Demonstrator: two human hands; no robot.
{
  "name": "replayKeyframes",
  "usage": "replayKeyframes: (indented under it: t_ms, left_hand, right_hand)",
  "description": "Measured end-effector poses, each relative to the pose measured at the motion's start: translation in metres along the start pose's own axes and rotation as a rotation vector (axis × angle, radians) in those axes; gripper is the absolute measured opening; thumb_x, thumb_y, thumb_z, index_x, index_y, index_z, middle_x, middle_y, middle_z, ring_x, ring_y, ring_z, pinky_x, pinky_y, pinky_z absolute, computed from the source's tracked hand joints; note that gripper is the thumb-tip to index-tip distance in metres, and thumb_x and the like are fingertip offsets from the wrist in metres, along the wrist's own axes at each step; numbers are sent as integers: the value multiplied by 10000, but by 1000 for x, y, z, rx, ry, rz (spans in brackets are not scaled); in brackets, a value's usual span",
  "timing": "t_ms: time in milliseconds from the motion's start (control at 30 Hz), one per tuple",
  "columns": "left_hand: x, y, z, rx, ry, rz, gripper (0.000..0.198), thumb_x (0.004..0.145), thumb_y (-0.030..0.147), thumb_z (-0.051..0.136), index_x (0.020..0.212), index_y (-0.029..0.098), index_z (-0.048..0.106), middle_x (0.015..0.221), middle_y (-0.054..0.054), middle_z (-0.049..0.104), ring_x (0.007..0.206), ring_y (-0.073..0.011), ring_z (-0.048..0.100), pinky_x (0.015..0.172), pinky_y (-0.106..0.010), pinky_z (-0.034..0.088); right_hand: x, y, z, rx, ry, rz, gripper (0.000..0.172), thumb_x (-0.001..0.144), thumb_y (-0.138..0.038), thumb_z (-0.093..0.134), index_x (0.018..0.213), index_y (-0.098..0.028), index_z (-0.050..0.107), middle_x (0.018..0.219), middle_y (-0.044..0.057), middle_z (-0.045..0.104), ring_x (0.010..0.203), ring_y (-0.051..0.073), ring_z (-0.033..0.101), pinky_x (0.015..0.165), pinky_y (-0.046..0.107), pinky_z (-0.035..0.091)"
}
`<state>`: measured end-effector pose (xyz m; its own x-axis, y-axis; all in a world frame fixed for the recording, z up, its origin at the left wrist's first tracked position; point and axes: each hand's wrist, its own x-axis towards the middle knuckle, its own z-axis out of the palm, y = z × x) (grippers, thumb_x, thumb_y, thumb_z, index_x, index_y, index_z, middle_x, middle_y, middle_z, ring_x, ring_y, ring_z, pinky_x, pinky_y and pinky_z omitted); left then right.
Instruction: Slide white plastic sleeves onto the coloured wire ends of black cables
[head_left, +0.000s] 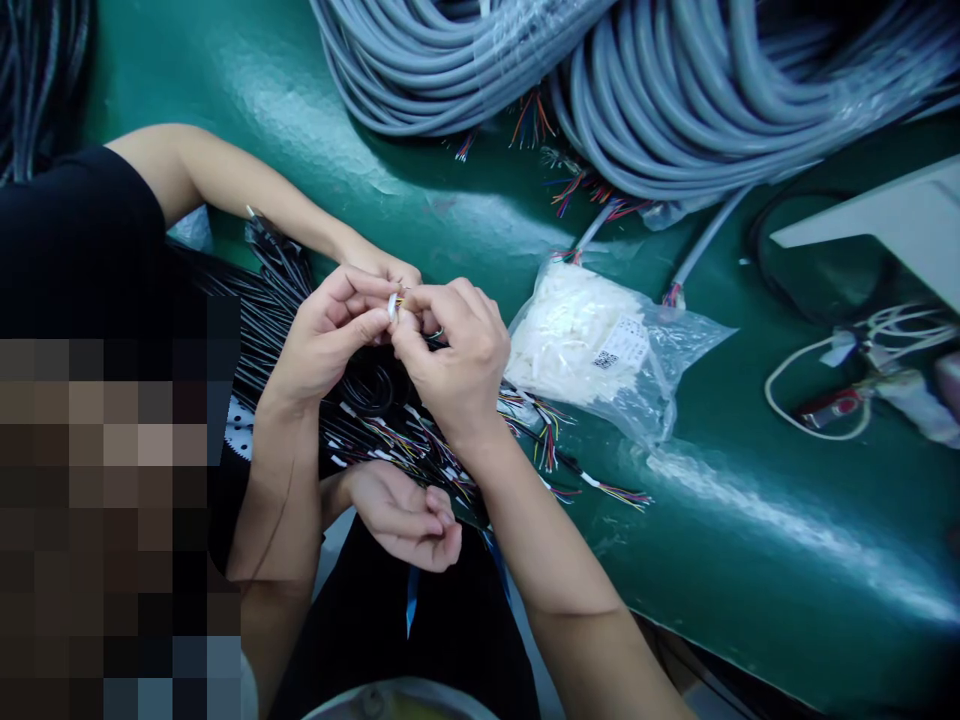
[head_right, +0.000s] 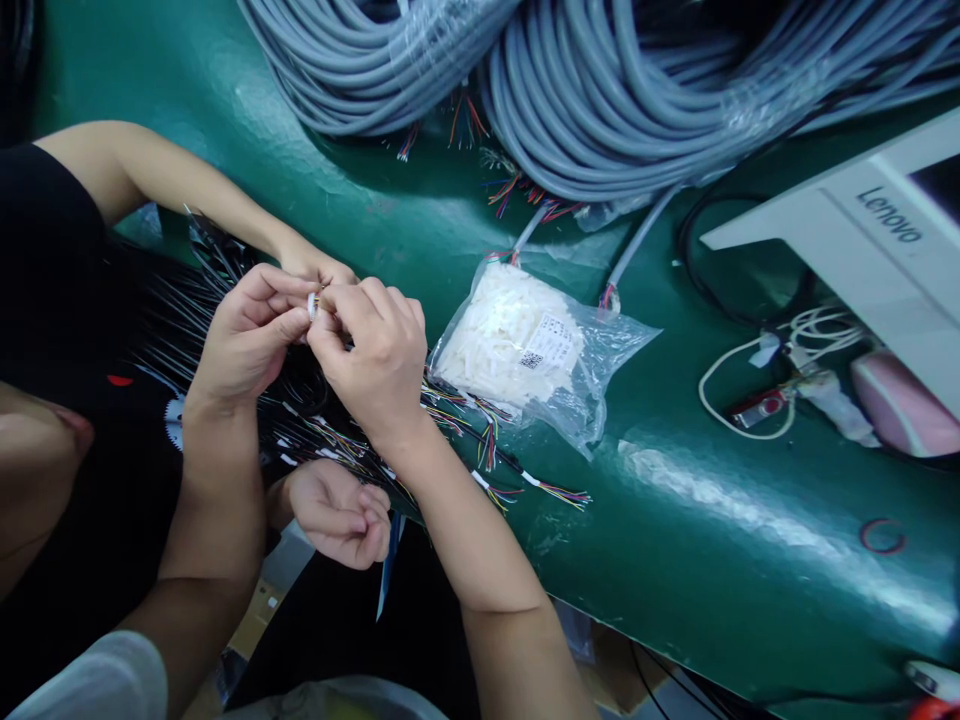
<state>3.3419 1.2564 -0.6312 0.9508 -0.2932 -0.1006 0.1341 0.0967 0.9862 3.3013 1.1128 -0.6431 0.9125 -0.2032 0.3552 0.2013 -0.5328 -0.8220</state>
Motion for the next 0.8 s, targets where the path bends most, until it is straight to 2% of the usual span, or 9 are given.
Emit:
replayKeyframes:
  t_ms: [133,233,333,400,633,800]
  left_hand:
    - [-1,0,3,-1,15,26,309,773,359,888,944,202,685,803,-6,720,678,-114,694,583,-187,568]
    - [1,0,8,11,54,58,231,817,325,832,958,206,692,747,5,699,649,-112,676,549,-178,554]
    - [3,3,14,89,106,93,147,853,266,762,966,207,690,726,11,683,620,-107,658,520,-170,529]
    - [4,6,17,149,128,101,103,875,233,719,970,204,692,739,10,686,608,-99,651,506,-161,513]
    - [8,11,17,255,145,172,85,881,204,699,963,191,719,772,7,704,617,-89,654,526,-153,531]
    - [9,5,13,236,120,188,79,914,260,698,965,204,717,785,-6,708,614,-98,659,500,-164,524]
  right_hand:
    - [1,-1,-4,123,-22,26,107,939,-201,597,835,-223,610,764,-7,574,773,159,550,810,328,464]
    - [-2,6,-7,308,-2,115,22,926,-221,623,933,-220,602,843,-18,590,771,125,558,758,279,486]
    - [-6,12,-7,442,25,213,157,935,-264,623,1080,-219,582,968,-2,625,836,114,599,769,259,518]
    - [-6,13,-6,485,-7,231,172,960,-281,605,1119,-219,588,1005,10,643,860,113,620,794,260,538]
    - [2,8,-4,548,-60,260,160,983,-381,622,973,-221,630,965,-5,632,780,100,624,770,257,566]
    - [6,13,-9,731,-69,311,189,996,-433,602,1039,-251,628,978,-19,660,849,107,663,800,247,582]
